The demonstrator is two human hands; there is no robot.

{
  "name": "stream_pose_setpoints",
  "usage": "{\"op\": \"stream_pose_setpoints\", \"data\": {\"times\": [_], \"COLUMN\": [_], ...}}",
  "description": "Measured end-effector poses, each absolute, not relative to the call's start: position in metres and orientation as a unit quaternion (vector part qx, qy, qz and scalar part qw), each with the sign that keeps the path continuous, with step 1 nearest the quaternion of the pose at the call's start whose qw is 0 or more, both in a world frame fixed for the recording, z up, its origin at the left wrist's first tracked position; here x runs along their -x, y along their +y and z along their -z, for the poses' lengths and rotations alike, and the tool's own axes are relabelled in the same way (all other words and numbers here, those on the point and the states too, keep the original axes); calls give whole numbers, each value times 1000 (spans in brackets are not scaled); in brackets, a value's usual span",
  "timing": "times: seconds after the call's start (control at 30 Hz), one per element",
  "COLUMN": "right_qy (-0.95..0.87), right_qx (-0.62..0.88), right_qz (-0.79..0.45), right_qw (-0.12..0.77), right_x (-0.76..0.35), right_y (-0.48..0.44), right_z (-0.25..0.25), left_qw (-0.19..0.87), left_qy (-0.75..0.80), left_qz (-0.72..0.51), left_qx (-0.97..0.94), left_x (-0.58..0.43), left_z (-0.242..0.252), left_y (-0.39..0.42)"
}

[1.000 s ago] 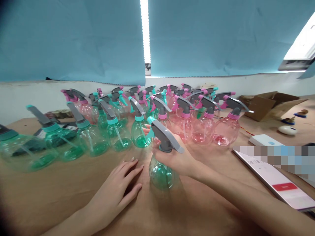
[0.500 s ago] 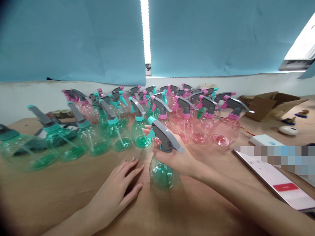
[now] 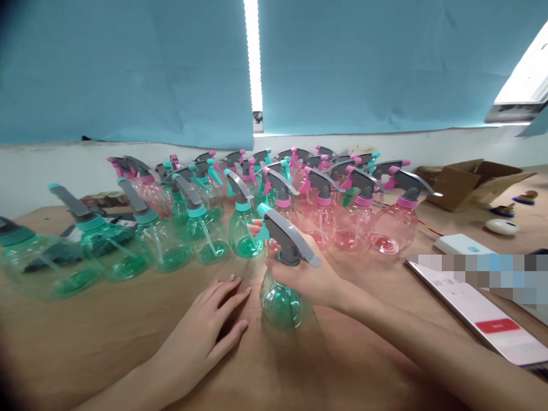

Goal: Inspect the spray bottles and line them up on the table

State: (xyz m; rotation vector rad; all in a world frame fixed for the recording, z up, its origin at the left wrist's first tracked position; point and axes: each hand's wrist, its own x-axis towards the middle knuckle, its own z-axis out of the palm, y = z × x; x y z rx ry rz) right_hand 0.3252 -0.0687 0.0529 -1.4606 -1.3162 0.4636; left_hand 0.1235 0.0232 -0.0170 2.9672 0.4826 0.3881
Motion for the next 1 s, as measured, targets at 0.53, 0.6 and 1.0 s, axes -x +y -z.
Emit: {"op": "stream_pose_setpoints", "data": {"times": [0.53,0.6,1.0], "right_qy": [-553,-548,-551], "right_qx": [601,590,599], "right_qz": [-244,-250,-216], "right_qw": [523,537,540], "right_x": [-327,-327,-329], "right_y": [-70,-71,-71], "right_z": [-55,-56,-51], "left_qw": [55,56,63], "left_qy": [152,150,155], "left_qz": [-133,-129,-133], "left_qx": [-978,-978,-977], "left_x": [-123,-123,-124], "left_z": [18,17,17], "left_y": [24,24,22]}}
